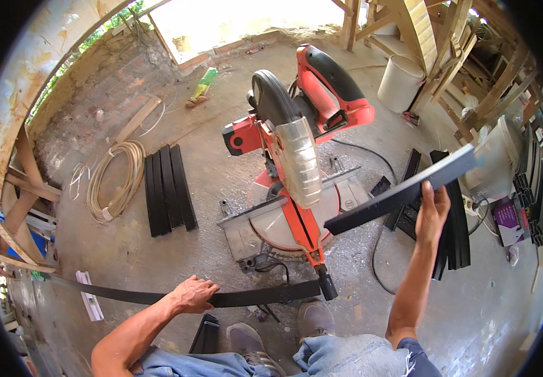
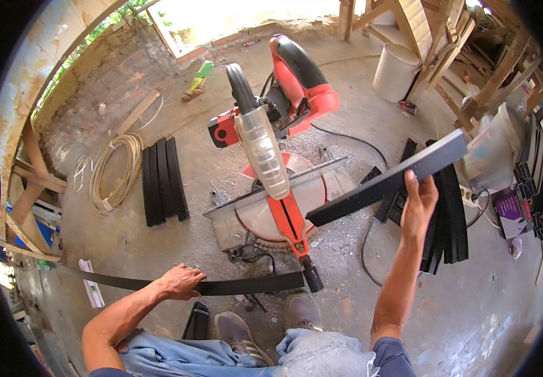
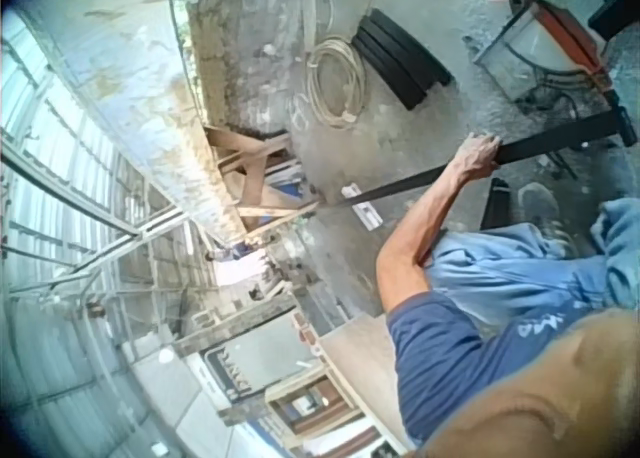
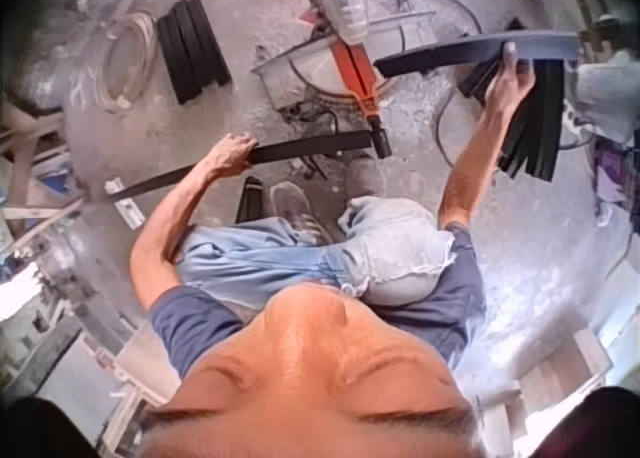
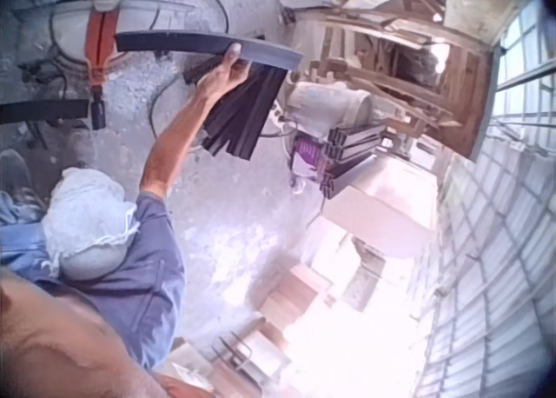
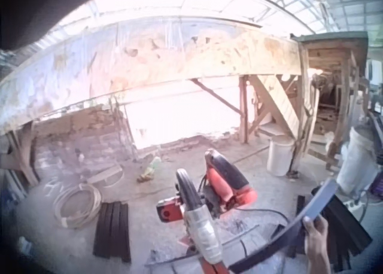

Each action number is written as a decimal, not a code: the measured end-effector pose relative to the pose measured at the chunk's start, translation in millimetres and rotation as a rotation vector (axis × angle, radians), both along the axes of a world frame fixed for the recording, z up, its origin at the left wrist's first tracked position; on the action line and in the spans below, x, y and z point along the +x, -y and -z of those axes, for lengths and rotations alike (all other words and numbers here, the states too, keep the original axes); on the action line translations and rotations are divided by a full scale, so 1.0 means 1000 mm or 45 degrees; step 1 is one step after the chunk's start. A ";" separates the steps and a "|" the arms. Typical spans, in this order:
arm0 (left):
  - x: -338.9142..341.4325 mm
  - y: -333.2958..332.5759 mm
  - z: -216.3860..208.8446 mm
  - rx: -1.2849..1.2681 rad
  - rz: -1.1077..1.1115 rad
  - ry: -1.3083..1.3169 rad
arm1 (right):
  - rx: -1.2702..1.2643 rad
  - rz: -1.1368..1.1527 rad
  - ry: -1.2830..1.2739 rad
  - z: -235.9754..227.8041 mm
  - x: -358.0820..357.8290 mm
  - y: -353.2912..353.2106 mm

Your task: The person measures a black metal profile using a tape measure, marks it with a pen, and then cuts it using a miter saw.

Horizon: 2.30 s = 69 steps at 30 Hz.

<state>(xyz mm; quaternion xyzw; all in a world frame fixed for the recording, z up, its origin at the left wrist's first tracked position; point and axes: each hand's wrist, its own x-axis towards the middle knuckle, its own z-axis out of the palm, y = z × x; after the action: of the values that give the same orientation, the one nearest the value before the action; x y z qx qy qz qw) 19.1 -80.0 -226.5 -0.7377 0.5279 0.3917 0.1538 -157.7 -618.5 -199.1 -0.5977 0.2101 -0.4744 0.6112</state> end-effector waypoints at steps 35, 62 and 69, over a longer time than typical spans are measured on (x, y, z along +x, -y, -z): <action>-0.004 0.030 -0.180 -2.063 -1.304 0.115 | -0.900 -1.323 -0.359 -0.039 0.096 -0.274; 0.026 -0.003 -0.181 -2.495 -1.951 0.180 | -2.272 -1.687 -0.948 0.029 0.085 -0.252; 0.057 0.022 -0.174 -2.798 -1.914 -0.289 | -0.113 -1.769 -0.988 -0.095 0.131 -0.263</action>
<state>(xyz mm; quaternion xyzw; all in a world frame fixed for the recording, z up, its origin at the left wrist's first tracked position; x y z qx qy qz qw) 76.2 -102.1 -52.3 -0.5510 0.0450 -0.1862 -0.8122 -27.1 -355.6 -104.1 -0.7383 -0.0319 0.2494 0.6259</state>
